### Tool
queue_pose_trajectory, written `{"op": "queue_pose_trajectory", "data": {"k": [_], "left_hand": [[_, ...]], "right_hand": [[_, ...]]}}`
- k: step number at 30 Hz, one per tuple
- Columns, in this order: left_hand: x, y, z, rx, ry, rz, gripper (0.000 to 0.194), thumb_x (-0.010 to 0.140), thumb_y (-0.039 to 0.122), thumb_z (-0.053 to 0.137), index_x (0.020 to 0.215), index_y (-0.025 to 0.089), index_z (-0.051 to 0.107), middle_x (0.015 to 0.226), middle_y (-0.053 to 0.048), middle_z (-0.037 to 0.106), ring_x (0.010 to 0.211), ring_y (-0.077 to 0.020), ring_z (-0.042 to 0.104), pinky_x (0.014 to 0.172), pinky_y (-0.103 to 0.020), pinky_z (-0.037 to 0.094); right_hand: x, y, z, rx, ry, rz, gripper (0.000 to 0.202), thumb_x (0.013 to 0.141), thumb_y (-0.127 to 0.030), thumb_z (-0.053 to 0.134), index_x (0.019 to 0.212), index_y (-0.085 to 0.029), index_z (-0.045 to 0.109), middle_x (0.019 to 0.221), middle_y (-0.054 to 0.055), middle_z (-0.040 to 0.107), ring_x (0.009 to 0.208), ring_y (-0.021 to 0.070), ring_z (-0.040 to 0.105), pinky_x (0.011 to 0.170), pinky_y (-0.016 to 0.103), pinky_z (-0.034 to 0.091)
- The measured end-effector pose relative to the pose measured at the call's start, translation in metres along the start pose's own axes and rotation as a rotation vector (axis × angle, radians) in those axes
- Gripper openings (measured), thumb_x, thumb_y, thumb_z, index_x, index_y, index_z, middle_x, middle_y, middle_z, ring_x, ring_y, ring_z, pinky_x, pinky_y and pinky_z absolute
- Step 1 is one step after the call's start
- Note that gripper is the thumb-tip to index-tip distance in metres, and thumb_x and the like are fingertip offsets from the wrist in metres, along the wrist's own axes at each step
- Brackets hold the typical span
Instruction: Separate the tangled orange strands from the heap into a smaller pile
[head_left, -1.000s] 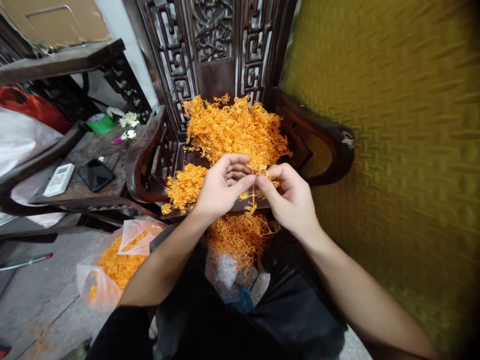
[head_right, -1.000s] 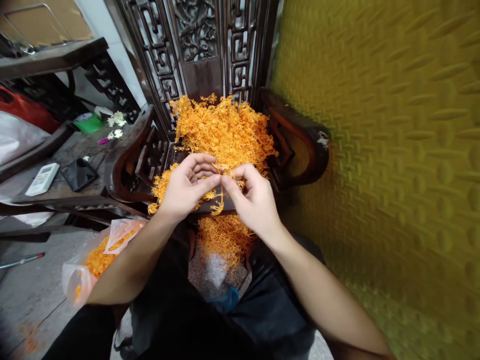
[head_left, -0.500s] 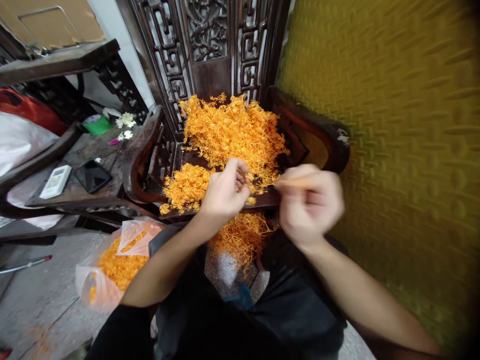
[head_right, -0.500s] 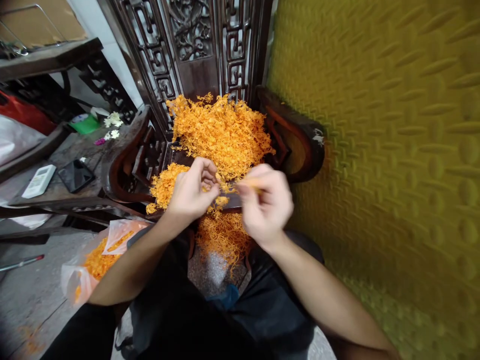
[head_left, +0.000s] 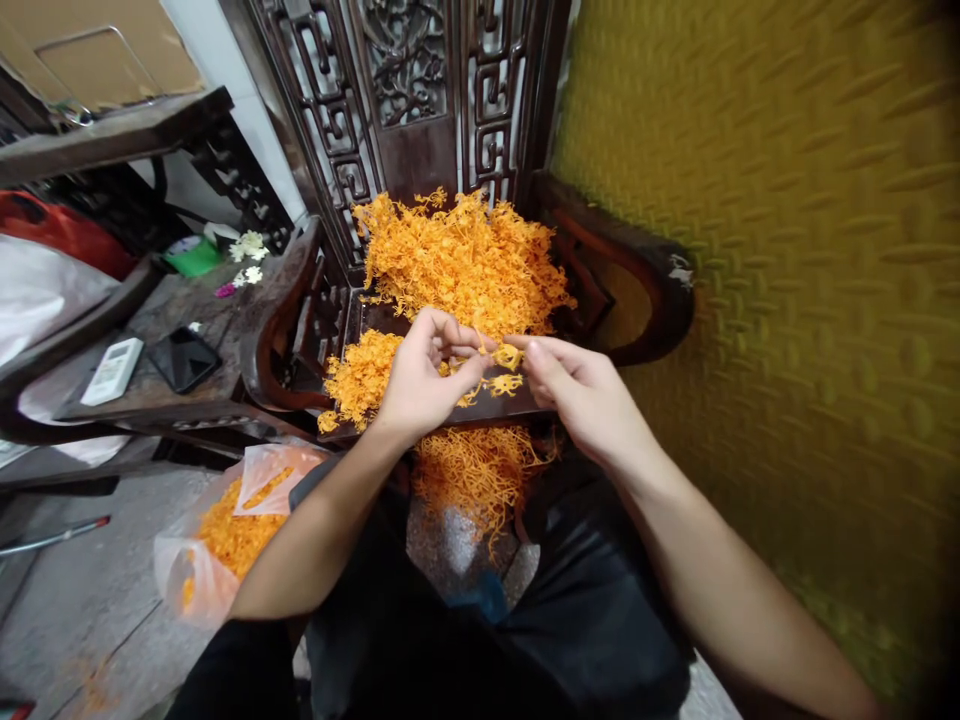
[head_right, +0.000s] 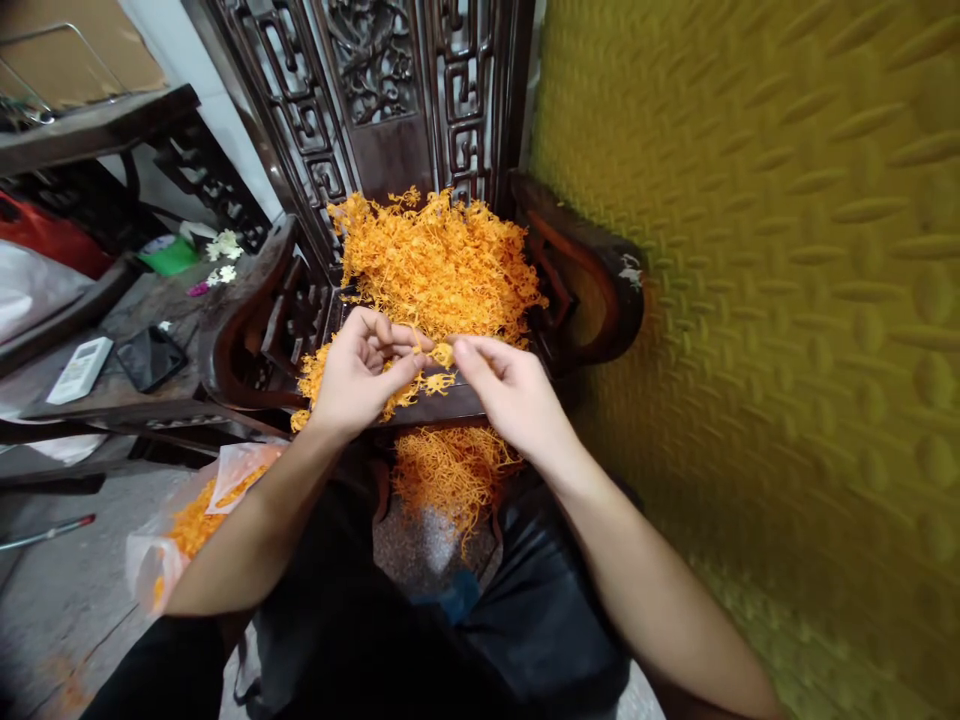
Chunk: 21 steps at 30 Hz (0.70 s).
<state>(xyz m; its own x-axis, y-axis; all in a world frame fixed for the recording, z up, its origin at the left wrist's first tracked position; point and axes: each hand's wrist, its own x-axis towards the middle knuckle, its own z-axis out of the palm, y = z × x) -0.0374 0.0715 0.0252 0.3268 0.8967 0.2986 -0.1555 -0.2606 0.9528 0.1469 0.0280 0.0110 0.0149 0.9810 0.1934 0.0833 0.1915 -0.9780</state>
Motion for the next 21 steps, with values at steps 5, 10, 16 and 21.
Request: {"op": "queue_pose_trajectory", "data": {"k": [5, 10, 16, 21], "left_hand": [[0.000, 0.007, 0.009, 0.126, -0.013, -0.098, 0.036, 0.075, 0.009, 0.073, 0.084, 0.022, 0.041, 0.084, 0.001, 0.071, 0.077, -0.0099, 0.066, 0.071, -0.026, 0.052], [0.004, 0.015, 0.007, 0.136, -0.030, -0.154, 0.031, 0.072, 0.000, 0.068, 0.078, 0.021, 0.046, 0.077, 0.002, 0.067, 0.069, -0.0090, 0.060, 0.067, -0.027, 0.049], [0.004, 0.010, -0.011, 0.116, -0.006, -0.098, 0.014, 0.080, 0.010, 0.072, 0.081, 0.019, 0.062, 0.085, -0.002, 0.071, 0.080, -0.0123, 0.065, 0.077, -0.029, 0.055], [0.003, 0.009, -0.012, 0.186, -0.061, -0.044, 0.010, 0.084, 0.017, 0.075, 0.094, 0.017, 0.076, 0.100, -0.005, 0.071, 0.084, -0.0119, 0.069, 0.078, -0.026, 0.057]], "right_hand": [[-0.002, 0.002, 0.017, -0.055, 0.185, -0.062, 0.038, 0.091, -0.053, 0.075, 0.077, -0.020, 0.061, 0.068, -0.002, 0.054, 0.063, 0.0120, 0.044, 0.060, 0.029, 0.036], [0.013, 0.000, -0.003, 0.198, 0.447, -0.276, 0.034, 0.091, -0.045, 0.074, 0.076, -0.024, 0.052, 0.062, -0.004, 0.045, 0.053, 0.0119, 0.039, 0.049, 0.029, 0.032], [0.012, 0.000, -0.017, 0.195, 0.259, -0.148, 0.027, 0.091, -0.042, 0.077, 0.085, -0.024, 0.058, 0.070, -0.002, 0.061, 0.050, 0.0098, 0.041, 0.046, 0.027, 0.030], [0.002, 0.003, 0.000, 0.247, -0.027, 0.008, 0.023, 0.092, -0.036, 0.074, 0.109, -0.022, 0.066, 0.071, -0.004, 0.058, 0.050, 0.0081, 0.038, 0.047, 0.024, 0.027]]}}
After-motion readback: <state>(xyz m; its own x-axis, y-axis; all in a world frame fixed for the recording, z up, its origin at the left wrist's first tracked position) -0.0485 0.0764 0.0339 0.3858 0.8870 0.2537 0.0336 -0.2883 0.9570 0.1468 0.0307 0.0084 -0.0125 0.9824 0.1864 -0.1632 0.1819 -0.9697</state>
